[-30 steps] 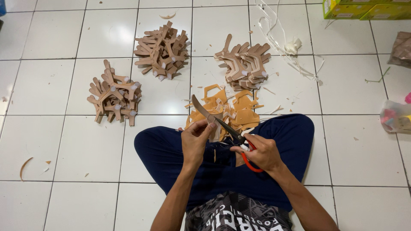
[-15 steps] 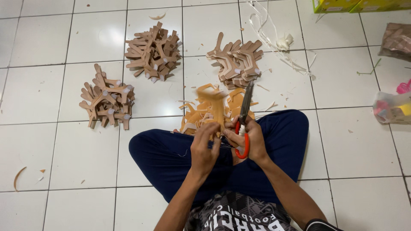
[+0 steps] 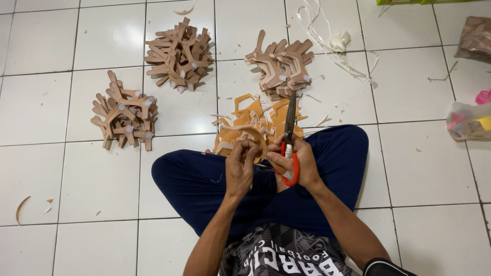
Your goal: The person sits on the floor and uses scissors to trim the edges of small, pre-shaped leather pieces. They handle each piece individually, cutting away excess material and placing the finished pieces into a pile.
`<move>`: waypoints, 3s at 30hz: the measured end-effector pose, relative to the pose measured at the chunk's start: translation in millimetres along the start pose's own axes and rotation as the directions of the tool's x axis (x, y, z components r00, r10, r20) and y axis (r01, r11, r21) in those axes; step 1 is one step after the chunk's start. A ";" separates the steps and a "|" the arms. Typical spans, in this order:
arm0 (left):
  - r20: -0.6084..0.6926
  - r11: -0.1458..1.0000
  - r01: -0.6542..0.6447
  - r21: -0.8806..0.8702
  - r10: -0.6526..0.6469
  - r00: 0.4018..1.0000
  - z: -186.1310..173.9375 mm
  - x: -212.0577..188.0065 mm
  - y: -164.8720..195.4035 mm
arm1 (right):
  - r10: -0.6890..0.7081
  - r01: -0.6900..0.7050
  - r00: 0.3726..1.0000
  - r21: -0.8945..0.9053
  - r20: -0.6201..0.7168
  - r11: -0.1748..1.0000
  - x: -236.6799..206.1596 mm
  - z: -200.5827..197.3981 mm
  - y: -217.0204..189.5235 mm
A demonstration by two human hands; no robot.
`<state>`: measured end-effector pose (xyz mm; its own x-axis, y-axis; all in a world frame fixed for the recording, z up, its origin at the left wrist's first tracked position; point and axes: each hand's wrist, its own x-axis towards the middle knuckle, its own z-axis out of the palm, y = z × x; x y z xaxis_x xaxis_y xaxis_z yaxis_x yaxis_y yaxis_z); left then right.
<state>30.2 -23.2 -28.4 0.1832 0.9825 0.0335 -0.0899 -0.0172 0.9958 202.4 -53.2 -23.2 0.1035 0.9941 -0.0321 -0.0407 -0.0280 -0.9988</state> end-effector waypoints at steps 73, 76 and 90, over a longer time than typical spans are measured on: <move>0.182 0.994 -0.087 -0.066 0.098 0.978 -8.4 -2.4 19.6 | 0.082 -0.055 0.993 0.301 -0.081 0.952 -21.1 13.0 -7.4; 0.207 0.991 0.065 -0.118 -0.039 0.978 -11.6 -1.8 13.4 | 0.069 -0.035 0.996 0.461 -0.057 0.887 -16.8 11.7 0.3; 0.017 0.950 -0.113 0.291 0.113 0.993 -25.4 16.1 35.8 | 0.283 -0.271 0.865 -0.088 0.415 0.958 -46.8 -25.3 17.1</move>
<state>5.1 -3.3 5.6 0.1890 0.9709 0.1473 0.1786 -0.1814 0.9670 222.0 -102.8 -39.8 -0.3344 0.8952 -0.2947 0.0208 -0.3056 -0.9519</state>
